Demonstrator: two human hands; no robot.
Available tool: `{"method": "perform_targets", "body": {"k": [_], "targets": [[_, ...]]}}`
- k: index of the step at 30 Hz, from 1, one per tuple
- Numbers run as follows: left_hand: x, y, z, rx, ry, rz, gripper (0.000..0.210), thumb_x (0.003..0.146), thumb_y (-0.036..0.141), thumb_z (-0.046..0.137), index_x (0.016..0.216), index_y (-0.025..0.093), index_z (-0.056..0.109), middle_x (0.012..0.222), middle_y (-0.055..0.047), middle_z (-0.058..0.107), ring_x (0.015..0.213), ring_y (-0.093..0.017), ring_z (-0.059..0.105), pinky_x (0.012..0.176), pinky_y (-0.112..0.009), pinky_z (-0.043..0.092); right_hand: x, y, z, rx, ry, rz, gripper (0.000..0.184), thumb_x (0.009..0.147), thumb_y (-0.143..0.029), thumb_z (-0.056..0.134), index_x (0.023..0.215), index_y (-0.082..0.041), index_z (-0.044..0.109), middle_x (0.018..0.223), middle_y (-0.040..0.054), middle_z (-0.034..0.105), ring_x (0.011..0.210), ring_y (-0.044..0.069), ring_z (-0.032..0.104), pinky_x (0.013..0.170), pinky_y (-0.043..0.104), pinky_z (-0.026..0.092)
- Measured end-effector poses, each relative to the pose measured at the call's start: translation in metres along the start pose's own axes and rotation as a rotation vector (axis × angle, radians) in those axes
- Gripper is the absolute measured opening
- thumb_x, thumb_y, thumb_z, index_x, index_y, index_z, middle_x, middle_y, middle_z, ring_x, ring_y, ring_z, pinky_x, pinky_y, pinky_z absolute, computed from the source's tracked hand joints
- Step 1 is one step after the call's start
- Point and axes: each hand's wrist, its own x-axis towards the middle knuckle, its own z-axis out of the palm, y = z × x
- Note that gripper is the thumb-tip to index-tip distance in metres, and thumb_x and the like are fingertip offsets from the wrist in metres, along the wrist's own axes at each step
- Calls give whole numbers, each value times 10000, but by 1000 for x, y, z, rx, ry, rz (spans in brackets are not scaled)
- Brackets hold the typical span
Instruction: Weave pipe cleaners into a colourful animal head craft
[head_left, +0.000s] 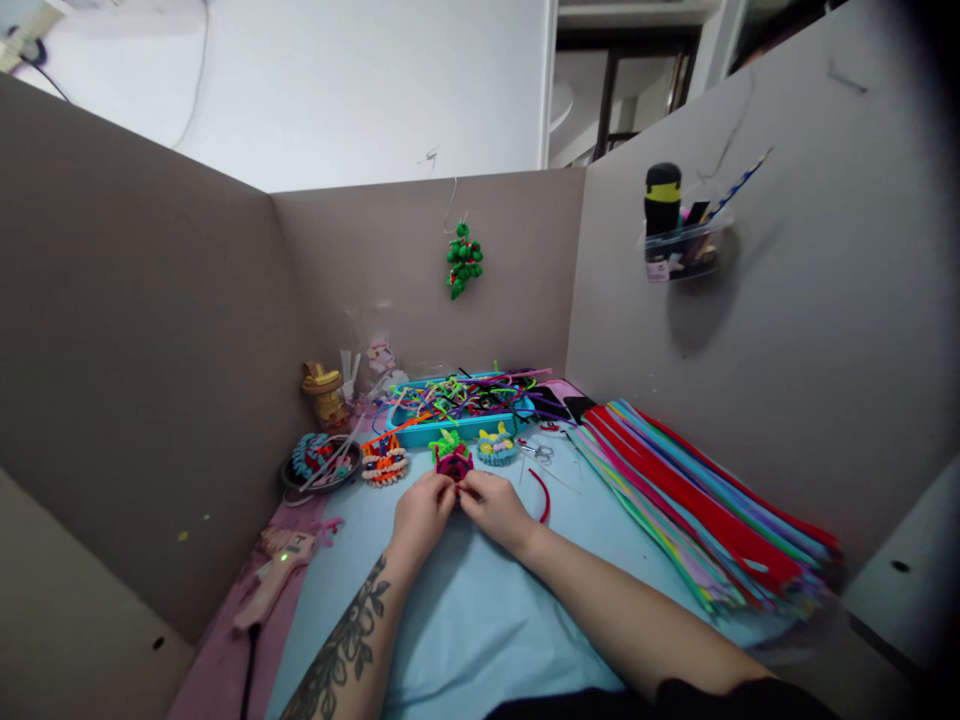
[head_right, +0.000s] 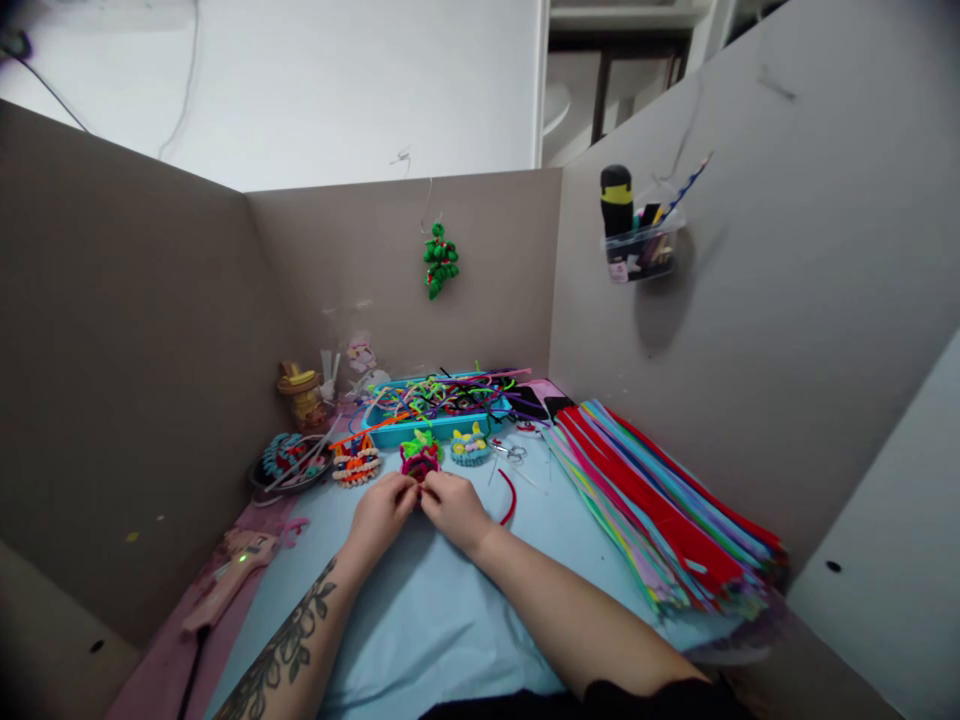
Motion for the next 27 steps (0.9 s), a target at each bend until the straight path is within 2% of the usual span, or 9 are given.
{"method": "perform_targets", "body": {"k": [3, 5, 9, 19, 24, 27], "targets": [[0, -2, 2, -7, 9, 0, 201, 838, 253, 449, 816, 192, 640, 828, -36, 630, 758, -146, 568, 674, -232, 396, 0, 0, -3, -18, -6, -33, 133, 811, -127, 502, 708, -186, 563, 691, 1, 592, 682, 128, 538, 656, 222, 389], [1, -4, 3, -13, 18, -5, 203, 840, 257, 447, 827, 191, 639, 823, -35, 628, 754, -145, 566, 672, -232, 395, 0, -2, -5, -2, -20, -43, 112, 813, -120, 497, 811, -193, 582, 766, 11, 610, 740, 136, 553, 701, 233, 409], [3, -7, 5, -22, 21, -15, 202, 841, 255, 446, 838, 187, 636, 814, -33, 624, 747, -143, 563, 670, -231, 394, 0, -8, -7, 14, -38, -29, 236, 782, -110, 531, 998, -203, 556, 906, 33, 597, 836, 154, 557, 757, 257, 442], [1, -1, 1, 45, -1, 13, 195, 844, 247, 436, 825, 203, 624, 810, -27, 617, 746, -139, 563, 649, -222, 380, 3, -4, -14, -226, -34, -149, 175, 893, -174, 441, 927, -204, 609, 873, 46, 591, 803, 146, 567, 728, 242, 438], [2, -2, 3, 57, 5, 22, 188, 839, 245, 440, 810, 204, 621, 806, -20, 613, 734, -135, 556, 648, -219, 377, 6, -5, -12, -368, -34, -140, 174, 898, -181, 430, 870, -181, 602, 849, 58, 588, 773, 156, 549, 692, 241, 420], [3, -4, 4, 55, 11, 21, 191, 837, 242, 437, 820, 207, 625, 820, -21, 617, 741, -136, 556, 649, -219, 378, 7, -6, -12, -394, -43, -131, 156, 892, -194, 449, 931, -182, 600, 863, 62, 586, 789, 163, 542, 690, 244, 418]]}}
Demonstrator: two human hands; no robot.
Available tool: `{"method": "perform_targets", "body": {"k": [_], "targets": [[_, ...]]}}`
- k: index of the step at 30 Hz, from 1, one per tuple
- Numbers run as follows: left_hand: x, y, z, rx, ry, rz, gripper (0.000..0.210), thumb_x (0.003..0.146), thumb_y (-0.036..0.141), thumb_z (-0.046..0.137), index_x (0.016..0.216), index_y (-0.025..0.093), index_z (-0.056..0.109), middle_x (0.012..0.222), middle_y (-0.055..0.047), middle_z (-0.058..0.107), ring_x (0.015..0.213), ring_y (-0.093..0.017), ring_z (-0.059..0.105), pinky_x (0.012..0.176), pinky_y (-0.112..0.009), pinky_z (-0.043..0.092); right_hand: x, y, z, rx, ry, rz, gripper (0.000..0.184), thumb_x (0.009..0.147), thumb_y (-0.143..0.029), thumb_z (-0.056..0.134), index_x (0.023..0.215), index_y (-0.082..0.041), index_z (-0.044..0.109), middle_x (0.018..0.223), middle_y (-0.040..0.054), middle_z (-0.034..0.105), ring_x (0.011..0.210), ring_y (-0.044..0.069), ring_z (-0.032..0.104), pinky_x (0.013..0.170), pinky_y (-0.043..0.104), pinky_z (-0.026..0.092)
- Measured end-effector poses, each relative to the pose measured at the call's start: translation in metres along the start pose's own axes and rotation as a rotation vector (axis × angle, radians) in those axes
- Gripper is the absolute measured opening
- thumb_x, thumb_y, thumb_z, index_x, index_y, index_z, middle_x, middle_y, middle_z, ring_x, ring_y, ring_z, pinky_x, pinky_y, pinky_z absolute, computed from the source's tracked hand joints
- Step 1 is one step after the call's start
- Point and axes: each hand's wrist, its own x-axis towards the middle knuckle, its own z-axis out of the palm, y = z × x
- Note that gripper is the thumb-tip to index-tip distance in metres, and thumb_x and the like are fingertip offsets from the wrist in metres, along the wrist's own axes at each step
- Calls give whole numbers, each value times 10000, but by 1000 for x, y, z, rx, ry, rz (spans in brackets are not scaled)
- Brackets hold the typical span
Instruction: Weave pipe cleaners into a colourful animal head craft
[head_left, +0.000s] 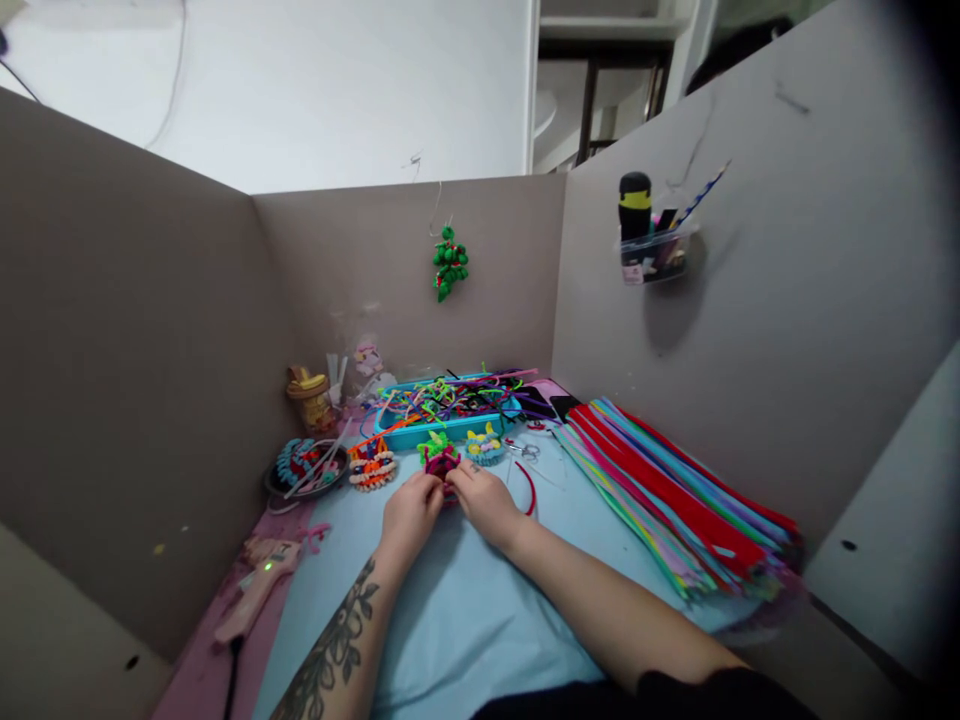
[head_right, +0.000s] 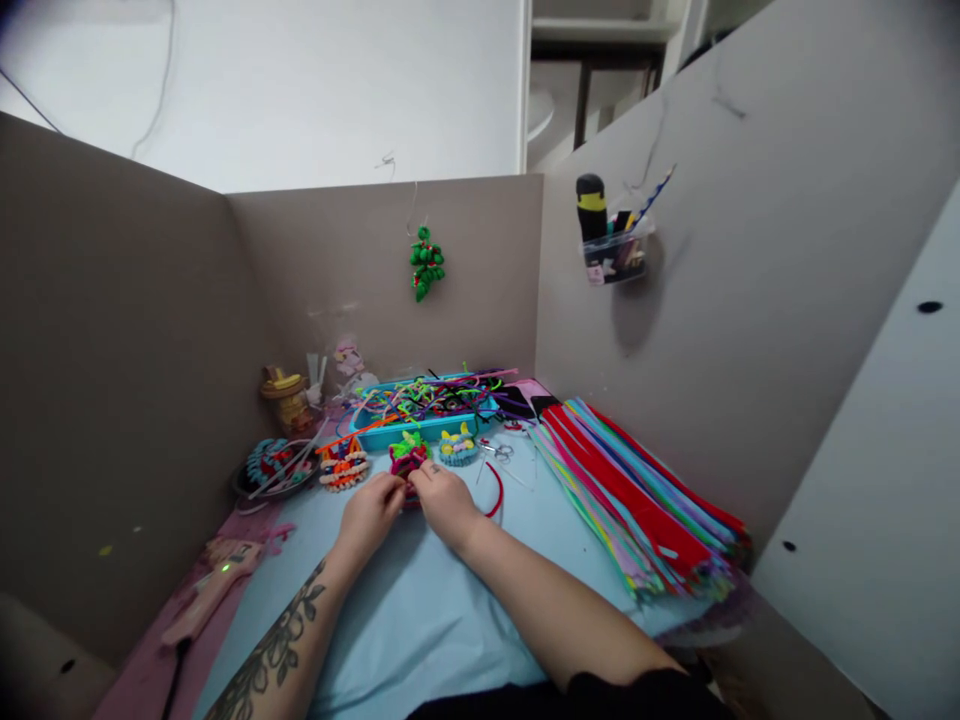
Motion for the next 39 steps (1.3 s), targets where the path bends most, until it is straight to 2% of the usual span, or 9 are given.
{"method": "perform_targets", "body": {"k": [3, 9, 15, 23, 29, 39], "targets": [[0, 0, -1, -11, -5, 3, 198, 839, 242, 429, 834, 209, 624, 834, -22, 617, 747, -137, 558, 651, -222, 380, 0, 1, -3, 5, -6, -8, 185, 886, -198, 463, 1017, -195, 594, 884, 69, 584, 789, 172, 534, 683, 255, 417], [0, 1, -2, -8, -13, 6, 214, 852, 255, 412, 816, 206, 617, 819, -26, 609, 728, -143, 555, 639, -235, 383, 0, 3, -5, 31, 2, -20, 160, 885, -205, 464, 890, -207, 624, 839, 66, 564, 772, 178, 513, 681, 267, 409], [1, 2, -3, 12, -1, -21, 200, 846, 245, 427, 816, 202, 620, 817, -27, 617, 718, -143, 555, 635, -234, 388, 0, -1, -2, 80, -23, 2, 167, 894, -190, 439, 964, -194, 591, 895, 74, 569, 799, 179, 528, 686, 262, 413], [1, -1, -1, -43, 15, 0, 216, 849, 268, 422, 839, 195, 625, 828, -34, 620, 735, -150, 564, 657, -245, 405, -1, 0, -1, 242, 9, 105, 206, 853, -133, 480, 1021, -220, 560, 934, 43, 580, 854, 163, 549, 768, 261, 428], [0, -1, 1, -71, 11, 2, 220, 846, 266, 421, 831, 194, 629, 829, -38, 624, 758, -157, 572, 673, -250, 413, 0, 3, 3, 369, 9, 155, 222, 793, -72, 505, 952, -219, 553, 892, 25, 571, 852, 165, 542, 770, 269, 434], [0, 0, 1, -102, 18, -34, 237, 839, 287, 435, 836, 189, 650, 812, -44, 630, 732, -156, 569, 676, -260, 425, 0, 1, 5, 447, 58, 205, 160, 774, -88, 477, 880, -200, 521, 813, 17, 552, 770, 160, 522, 706, 267, 425]]}}
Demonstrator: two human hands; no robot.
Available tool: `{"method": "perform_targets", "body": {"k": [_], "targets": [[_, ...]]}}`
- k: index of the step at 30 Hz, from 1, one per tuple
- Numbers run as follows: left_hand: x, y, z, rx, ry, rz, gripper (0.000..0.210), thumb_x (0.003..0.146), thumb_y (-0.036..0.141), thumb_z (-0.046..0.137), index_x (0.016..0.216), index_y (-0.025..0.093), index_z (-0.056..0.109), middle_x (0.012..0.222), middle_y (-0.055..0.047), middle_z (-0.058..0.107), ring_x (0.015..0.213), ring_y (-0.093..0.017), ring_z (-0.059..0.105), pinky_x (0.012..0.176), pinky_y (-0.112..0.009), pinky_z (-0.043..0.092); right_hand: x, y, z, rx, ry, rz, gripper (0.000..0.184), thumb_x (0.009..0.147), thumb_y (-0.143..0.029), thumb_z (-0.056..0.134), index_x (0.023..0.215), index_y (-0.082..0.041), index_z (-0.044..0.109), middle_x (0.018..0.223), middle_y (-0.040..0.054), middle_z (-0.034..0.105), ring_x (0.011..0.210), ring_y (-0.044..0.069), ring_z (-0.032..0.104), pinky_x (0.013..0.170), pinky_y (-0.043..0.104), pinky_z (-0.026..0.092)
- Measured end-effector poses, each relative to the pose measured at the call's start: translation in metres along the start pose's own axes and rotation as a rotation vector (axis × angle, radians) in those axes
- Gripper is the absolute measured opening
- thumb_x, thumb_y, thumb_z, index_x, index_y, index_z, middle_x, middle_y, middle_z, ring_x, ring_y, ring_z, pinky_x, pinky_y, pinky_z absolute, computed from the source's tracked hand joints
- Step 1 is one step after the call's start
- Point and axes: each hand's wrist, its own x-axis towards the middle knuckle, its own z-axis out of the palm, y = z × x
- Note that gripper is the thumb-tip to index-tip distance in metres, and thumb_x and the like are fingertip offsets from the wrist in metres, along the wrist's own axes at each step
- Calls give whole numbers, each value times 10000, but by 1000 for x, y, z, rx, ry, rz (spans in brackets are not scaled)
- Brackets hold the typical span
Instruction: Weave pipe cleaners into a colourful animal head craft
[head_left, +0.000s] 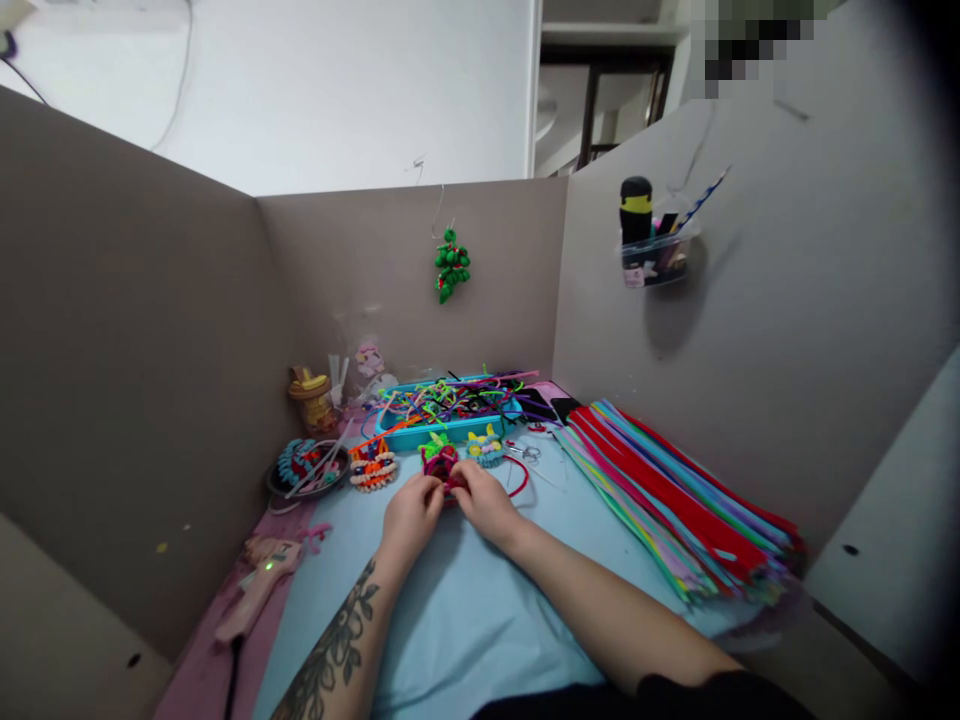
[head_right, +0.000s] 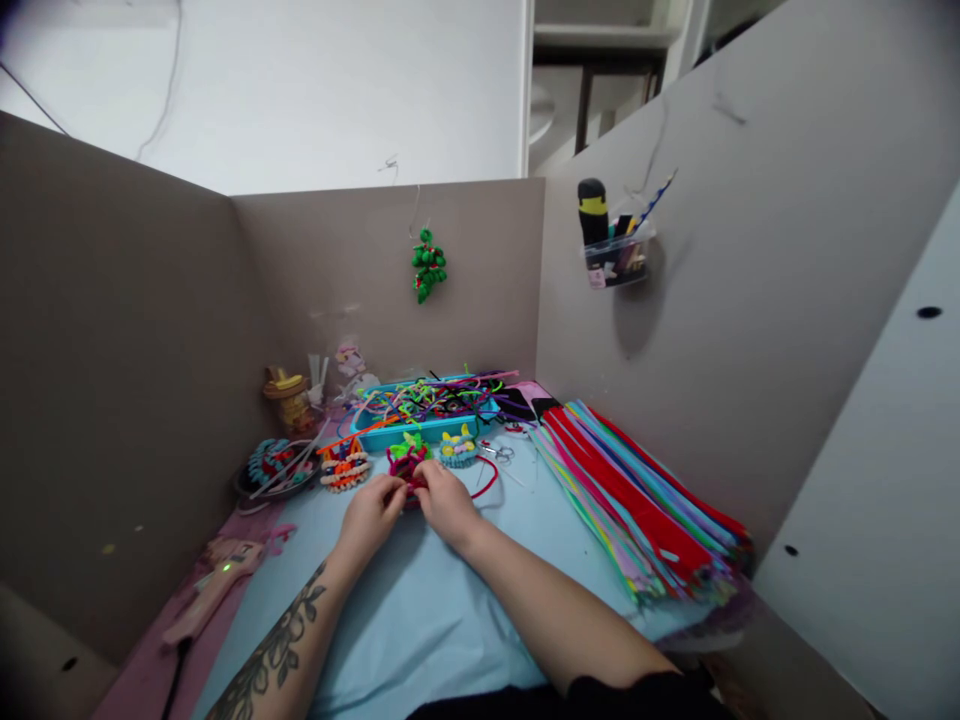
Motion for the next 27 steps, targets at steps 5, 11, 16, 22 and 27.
{"method": "perform_targets", "body": {"k": [5, 11, 16, 22, 27], "targets": [[0, 3, 1, -85, 22, 17, 230, 838, 274, 452, 913, 198, 656, 878, -48, 646, 783, -158, 571, 701, -264, 433, -2, 1, 1, 15, 10, 25, 148, 768, -95, 474, 859, -204, 516, 750, -1, 566, 716, 155, 529, 667, 257, 416], [1, -1, 4, -114, -5, -3, 205, 816, 230, 468, 881, 192, 658, 859, -40, 643, 771, -152, 565, 699, -264, 436, -3, 3, 2, 40, 46, 9, 185, 761, -87, 490, 900, -198, 539, 814, 16, 595, 759, 156, 546, 696, 261, 431], [3, -4, 5, -144, -9, 13, 197, 816, 218, 459, 862, 187, 648, 850, -37, 634, 770, -150, 566, 695, -257, 436, -3, 3, 4, 18, 62, -26, 130, 773, -84, 498, 810, -191, 562, 780, 16, 578, 755, 155, 532, 696, 263, 425], [1, -3, 5, -108, 28, 14, 204, 833, 241, 450, 870, 186, 642, 848, -40, 635, 764, -148, 569, 684, -248, 431, -3, 2, 4, 11, 38, -72, 116, 805, -104, 515, 791, -192, 589, 770, 14, 582, 755, 151, 537, 704, 261, 428], [1, -2, 5, -41, 7, 6, 196, 836, 235, 444, 874, 188, 631, 857, -40, 632, 771, -148, 566, 686, -247, 416, -2, 1, 1, -37, 0, -115, 165, 838, -108, 495, 920, -200, 606, 850, 31, 601, 807, 156, 546, 746, 270, 438]]}}
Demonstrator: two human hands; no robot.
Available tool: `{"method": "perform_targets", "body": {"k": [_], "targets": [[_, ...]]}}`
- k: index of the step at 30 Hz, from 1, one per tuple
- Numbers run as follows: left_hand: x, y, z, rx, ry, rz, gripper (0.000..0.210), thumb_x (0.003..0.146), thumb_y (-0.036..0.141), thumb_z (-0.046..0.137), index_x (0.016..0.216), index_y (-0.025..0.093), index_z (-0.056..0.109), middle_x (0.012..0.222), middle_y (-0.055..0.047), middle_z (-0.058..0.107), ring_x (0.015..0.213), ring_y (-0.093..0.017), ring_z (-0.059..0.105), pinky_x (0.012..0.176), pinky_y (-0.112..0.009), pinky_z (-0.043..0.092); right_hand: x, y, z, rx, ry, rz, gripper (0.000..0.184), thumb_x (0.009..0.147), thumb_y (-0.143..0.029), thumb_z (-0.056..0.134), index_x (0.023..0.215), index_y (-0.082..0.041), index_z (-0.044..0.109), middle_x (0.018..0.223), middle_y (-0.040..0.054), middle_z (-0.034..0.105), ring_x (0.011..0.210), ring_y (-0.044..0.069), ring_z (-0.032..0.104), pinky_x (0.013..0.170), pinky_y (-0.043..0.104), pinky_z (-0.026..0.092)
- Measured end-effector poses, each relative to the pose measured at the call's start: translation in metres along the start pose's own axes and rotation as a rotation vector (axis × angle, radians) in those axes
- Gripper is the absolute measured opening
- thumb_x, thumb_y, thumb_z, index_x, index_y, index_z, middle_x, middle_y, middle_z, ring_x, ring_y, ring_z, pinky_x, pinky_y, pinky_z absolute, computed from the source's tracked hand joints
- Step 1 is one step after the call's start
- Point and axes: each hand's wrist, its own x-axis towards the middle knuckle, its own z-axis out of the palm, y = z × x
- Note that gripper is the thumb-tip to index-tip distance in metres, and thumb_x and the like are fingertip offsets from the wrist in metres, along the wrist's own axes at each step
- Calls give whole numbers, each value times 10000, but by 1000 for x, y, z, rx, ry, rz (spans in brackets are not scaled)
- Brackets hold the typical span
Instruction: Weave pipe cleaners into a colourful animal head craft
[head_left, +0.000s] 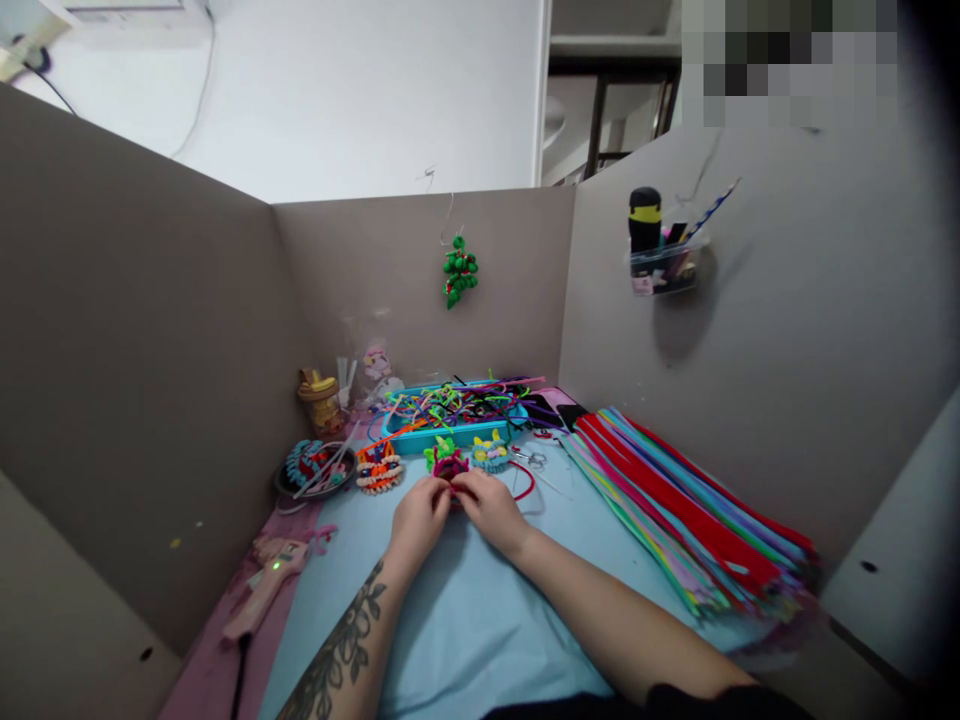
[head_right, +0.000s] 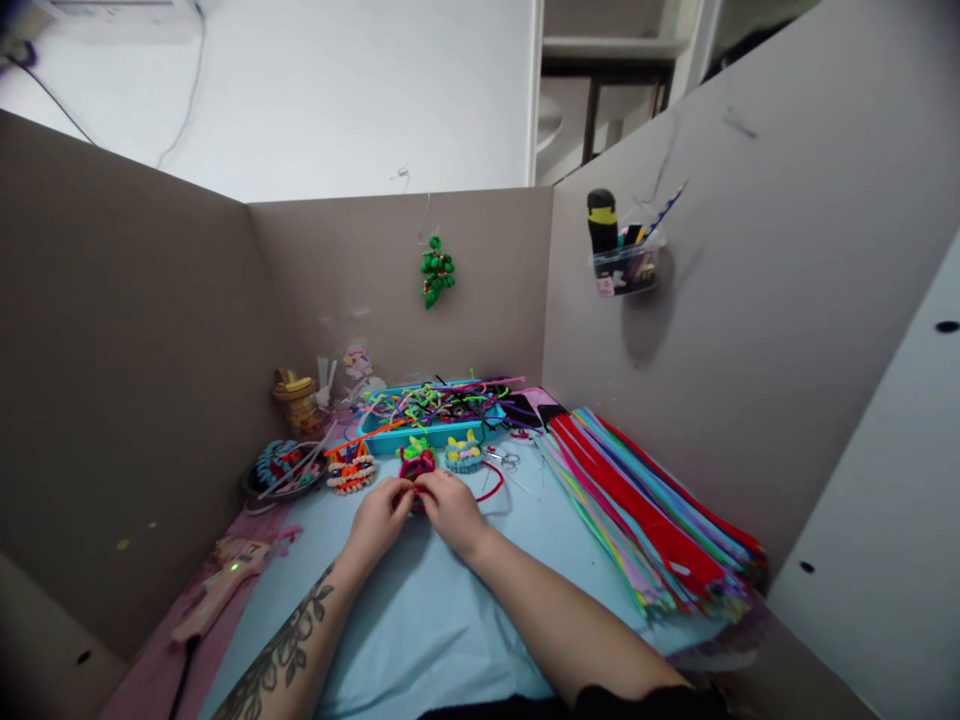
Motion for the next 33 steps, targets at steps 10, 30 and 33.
{"method": "perform_targets", "body": {"k": [10, 30, 33], "targets": [[-1, 7, 0, 130, -18, -23, 184, 861, 241, 424, 879, 195, 600, 852, -29, 609, 763, -139, 558, 664, -232, 382, 2, 2, 0, -230, -45, -76, 168, 861, -100, 449, 885, -177, 597, 871, 64, 562, 818, 179, 525, 747, 293, 449], [-1, 7, 1, 167, -21, -5, 182, 870, 243, 407, 885, 208, 585, 866, -27, 607, 761, -146, 555, 628, -234, 350, 6, 1, -7, -287, -65, -132, 187, 871, -128, 439, 897, -186, 614, 864, 54, 561, 769, 149, 536, 682, 236, 422], [-1, 8, 1, 166, -23, -7, 177, 869, 240, 406, 879, 207, 580, 866, -25, 606, 759, -144, 551, 628, -231, 345, 6, 3, -6, -349, -55, -159, 173, 876, -145, 442, 875, -184, 610, 868, 61, 566, 767, 157, 525, 664, 240, 408]]}}
